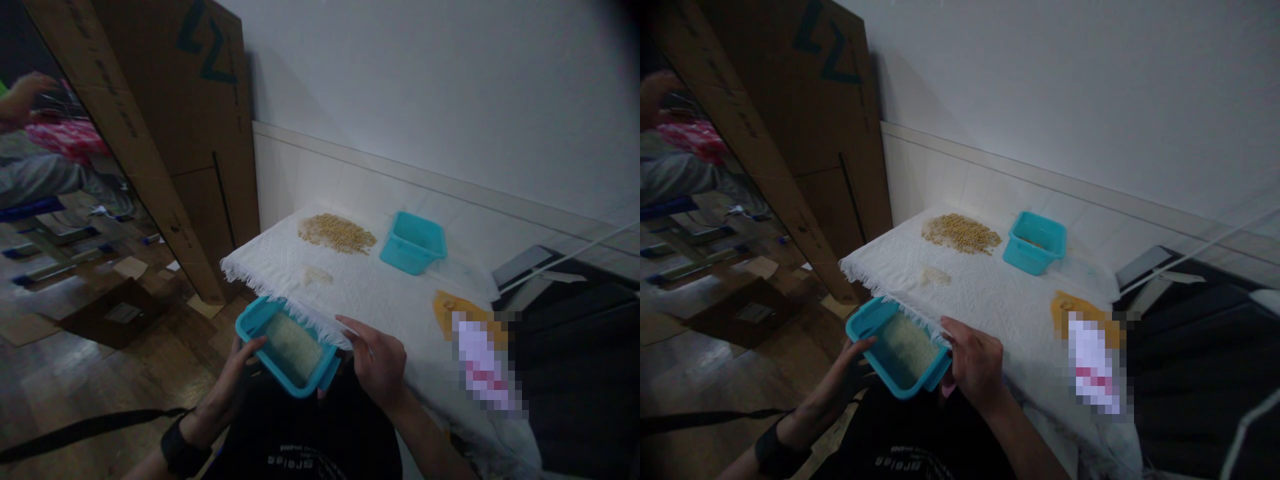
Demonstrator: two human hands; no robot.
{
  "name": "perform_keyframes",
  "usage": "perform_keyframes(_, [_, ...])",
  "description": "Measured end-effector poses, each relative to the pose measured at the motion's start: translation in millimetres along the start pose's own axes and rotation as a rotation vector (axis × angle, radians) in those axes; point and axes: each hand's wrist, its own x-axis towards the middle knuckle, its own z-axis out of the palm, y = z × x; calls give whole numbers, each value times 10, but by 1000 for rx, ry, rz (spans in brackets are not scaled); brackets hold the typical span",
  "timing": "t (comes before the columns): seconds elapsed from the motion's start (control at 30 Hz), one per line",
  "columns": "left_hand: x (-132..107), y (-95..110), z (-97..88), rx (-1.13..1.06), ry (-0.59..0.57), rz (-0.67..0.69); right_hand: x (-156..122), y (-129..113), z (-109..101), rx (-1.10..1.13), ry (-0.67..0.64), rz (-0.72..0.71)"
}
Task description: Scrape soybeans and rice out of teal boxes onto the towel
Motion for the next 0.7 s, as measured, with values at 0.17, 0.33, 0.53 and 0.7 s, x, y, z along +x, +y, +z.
perform_keyframes(0.17, [-17,15,19,9,11,14,255,314,196,-89,100,111])
perform_keyframes(0.33, [27,3,-16,28,28,11,268,401,348,-111,37,76])
perform_keyframes(0.53, [78,-24,-82,14,7,33,271,334,345,-63,30,72])
perform_keyframes(0.7, [57,15,-98,7,-18,37,335,370,454,-60,14,47])
